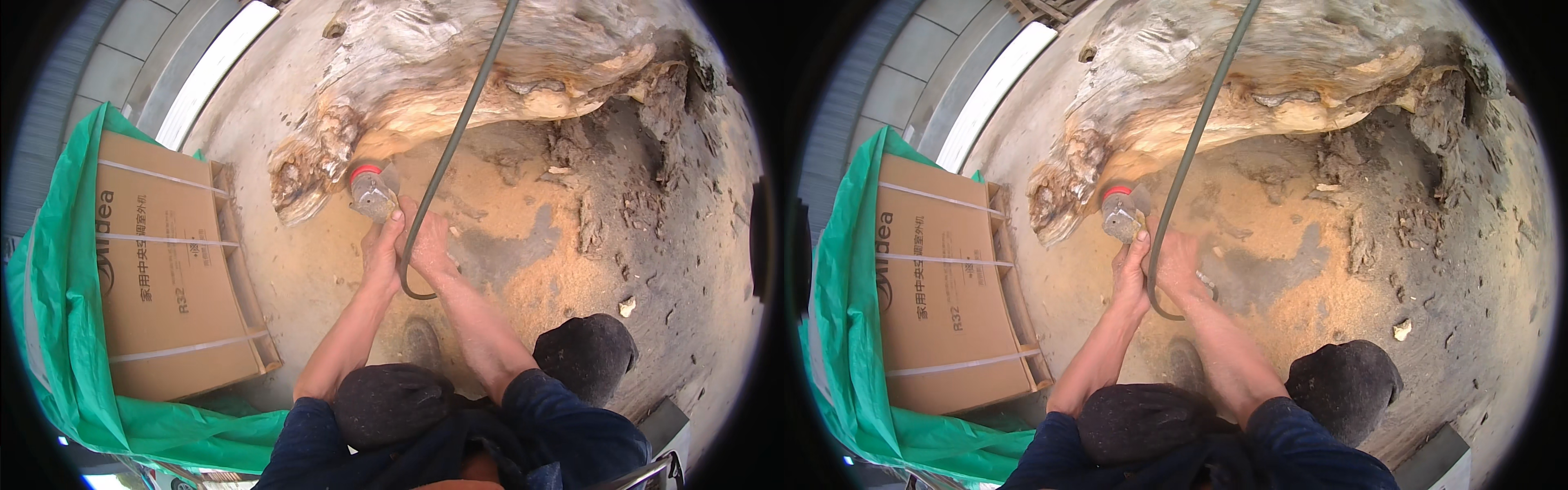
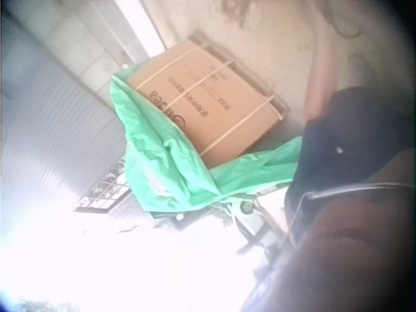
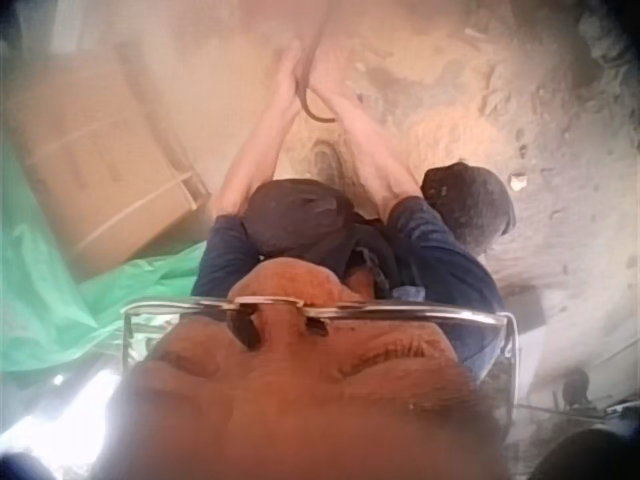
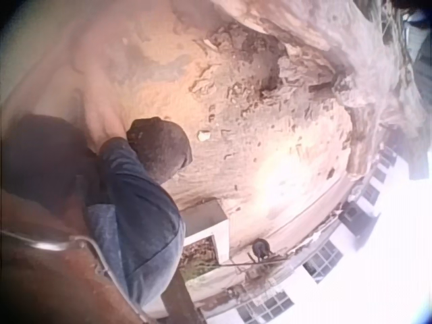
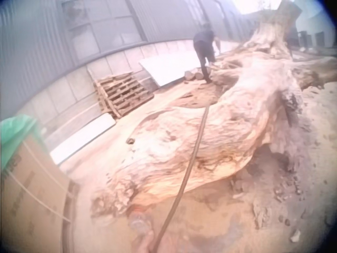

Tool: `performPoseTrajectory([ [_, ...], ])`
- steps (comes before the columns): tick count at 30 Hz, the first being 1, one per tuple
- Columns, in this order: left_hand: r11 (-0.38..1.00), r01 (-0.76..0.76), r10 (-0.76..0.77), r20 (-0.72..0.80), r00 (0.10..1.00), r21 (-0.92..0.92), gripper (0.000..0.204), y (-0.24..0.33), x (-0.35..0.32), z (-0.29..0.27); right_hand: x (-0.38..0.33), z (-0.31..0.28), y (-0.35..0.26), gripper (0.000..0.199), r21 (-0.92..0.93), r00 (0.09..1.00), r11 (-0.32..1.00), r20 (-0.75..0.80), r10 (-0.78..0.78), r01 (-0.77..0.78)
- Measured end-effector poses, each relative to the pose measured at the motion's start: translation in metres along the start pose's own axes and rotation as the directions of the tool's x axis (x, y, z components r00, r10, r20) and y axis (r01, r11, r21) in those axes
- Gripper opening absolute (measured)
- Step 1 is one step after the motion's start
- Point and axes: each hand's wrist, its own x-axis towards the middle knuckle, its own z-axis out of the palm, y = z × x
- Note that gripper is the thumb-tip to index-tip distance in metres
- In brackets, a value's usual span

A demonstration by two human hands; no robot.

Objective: The person uses a pneumatic angle grinder to smooth and shape the surface of a large, irregular log lying on the ground. Another person occasionally uses a long metal rod to assist with the work.

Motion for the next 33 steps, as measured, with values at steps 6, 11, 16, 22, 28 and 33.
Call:
performPoseTrajectory([
  [6, 0.998, 0.05, -0.053, 0.088, 0.995, 0.033, 0.053, 0.006, 0.007, 0.015, 0.007, -0.014, -0.001, 0.017, 0.025, 0.997, 0.999, -0.078, 0.023, -0.021],
  [11, 1.0, 0.012, -0.012, 0.077, 0.997, 0.002, 0.05, 0.009, 0.009, 0.013, 0.012, -0.02, -0.013, 0.018, -0.032, 0.999, 0.999, -0.015, 0.037, -0.038],
  [16, 0.999, 0.002, -0.001, 0.024, 1.0, -0.049, 0.048, 0.007, 0.005, 0.003, 0.008, -0.005, -0.011, 0.021, -0.044, 0.999, 0.999, 0.024, -0.029, 0.03],
  [22, 0.997, 0.064, -0.068, 0.087, 0.994, 0.049, 0.047, 0.001, 0.011, 0.002, 0.004, -0.004, 0.001, 0.025, 0.018, 0.992, 0.991, 0.004, 0.13, -0.13],
  [28, 0.995, 0.095, -0.095, 0.019, 0.995, -0.021, 0.043, -0.003, 0.002, -0.004, -0.004, -0.002, 0.0, 0.023, -0.052, 0.997, 0.996, 0.034, 0.069, -0.067],
  [33, 0.993, 0.105, -0.111, 0.114, 0.987, 0.059, 0.047, -0.009, 0.008, 0.007, -0.009, -0.004, 0.018, 0.015, 0.058, 0.987, 0.989, -0.083, 0.14, -0.136],
])
